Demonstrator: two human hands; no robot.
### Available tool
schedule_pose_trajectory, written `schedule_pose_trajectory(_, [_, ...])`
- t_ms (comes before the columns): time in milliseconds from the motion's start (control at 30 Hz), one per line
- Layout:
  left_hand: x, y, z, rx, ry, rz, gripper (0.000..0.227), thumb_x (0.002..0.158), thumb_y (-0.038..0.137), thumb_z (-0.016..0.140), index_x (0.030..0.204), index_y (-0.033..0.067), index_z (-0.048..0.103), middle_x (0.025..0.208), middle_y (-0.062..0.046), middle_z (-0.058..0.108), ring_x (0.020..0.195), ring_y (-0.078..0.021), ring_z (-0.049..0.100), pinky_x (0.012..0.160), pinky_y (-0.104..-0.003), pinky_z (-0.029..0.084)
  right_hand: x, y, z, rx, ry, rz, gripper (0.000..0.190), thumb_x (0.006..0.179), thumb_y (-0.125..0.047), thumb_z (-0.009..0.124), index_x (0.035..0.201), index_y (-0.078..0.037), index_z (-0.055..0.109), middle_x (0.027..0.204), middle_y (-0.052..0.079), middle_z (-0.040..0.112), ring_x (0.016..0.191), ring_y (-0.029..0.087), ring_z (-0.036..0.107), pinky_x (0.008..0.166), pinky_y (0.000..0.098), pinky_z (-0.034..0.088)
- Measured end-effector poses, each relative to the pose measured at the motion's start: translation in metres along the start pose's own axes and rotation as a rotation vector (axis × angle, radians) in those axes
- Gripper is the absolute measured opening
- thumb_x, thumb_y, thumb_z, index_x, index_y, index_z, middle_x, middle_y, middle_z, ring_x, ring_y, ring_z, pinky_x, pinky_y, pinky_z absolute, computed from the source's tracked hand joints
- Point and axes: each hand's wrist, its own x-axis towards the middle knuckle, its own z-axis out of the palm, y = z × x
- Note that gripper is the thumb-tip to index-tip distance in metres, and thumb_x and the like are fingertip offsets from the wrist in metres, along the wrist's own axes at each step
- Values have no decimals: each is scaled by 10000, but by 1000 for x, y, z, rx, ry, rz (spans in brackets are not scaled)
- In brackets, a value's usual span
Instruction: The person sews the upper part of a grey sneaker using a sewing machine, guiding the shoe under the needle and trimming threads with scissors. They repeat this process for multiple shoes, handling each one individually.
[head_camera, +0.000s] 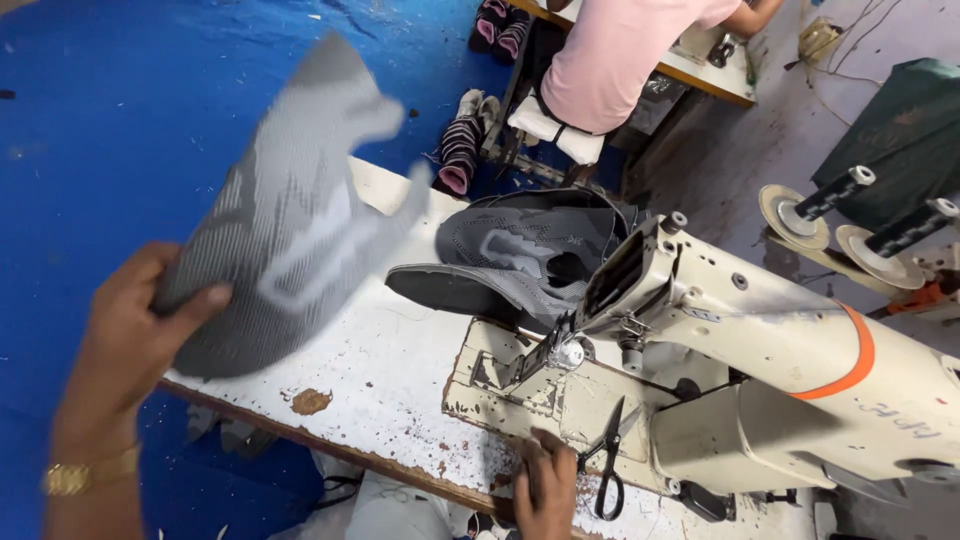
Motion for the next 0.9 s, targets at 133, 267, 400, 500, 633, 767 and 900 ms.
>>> schedule_pose_trajectory(133, [-54,-70,7,-215,-237,-280,572,825,197,823,1345,39,644,1005,-135,757,806,-205,647,676,-349,518,39,-45,-47,359,84,169,464,905,-166,591,1357,-64,603,1466,161,578,1360,326,564,1172,426,424])
schedule_pose_trajectory(267, [-86,-59,59,-487,-752,-368,519,768,208,826,1226,31,659,1079,-79,749,1008,-145,674,890,-323,543,81,-63,-89,850,-194,286,744,959,-428,503,1585,-69,323,1569,193,472,1469,366,431,1199,445,290])
schedule_pose_trajectory(400, [-108,-47,101,-572,-999,-291,448,846,244,797,1201,1,672,1063,-95,741,1028,-165,653,929,-329,515,57,-14,-58,681,-326,395,662,974,-311,561,1563,-46,416,1514,168,516,1376,288,505,1076,418,418])
schedule_pose_trajectory(500, [-114,-42,118,-512,-1014,-317,444,865,266,773,1219,17,673,1104,-80,739,1061,-164,650,947,-319,499,38,0,-45,925,-245,674,551,932,-90,630,1457,-20,480,1180,183,707,793,258,666,640,370,549])
schedule_pose_trajectory(633, [-108,-6,148,-163,-926,-174,517,866,347,738,1297,85,624,1119,-104,745,1024,-181,688,891,-325,531,13,15,-32,927,-214,662,322,1015,-46,524,1302,65,616,926,92,725,692,143,718,564,274,569])
schedule_pose_trajectory(767, [-114,45,198,-145,-601,214,594,916,402,734,1346,17,593,1125,-201,715,1010,-246,678,817,-369,527,32,-44,-57,912,-124,669,390,958,-21,574,1347,-30,576,811,67,691,647,121,671,531,262,531])
schedule_pose_trajectory(900, [-104,110,213,-47,-756,-157,442,920,374,681,1229,59,688,908,-140,771,737,-257,689,697,-384,522,29,-46,-62,911,-114,660,321,963,2,583,1282,22,557,806,77,708,660,137,694,562,273,550])
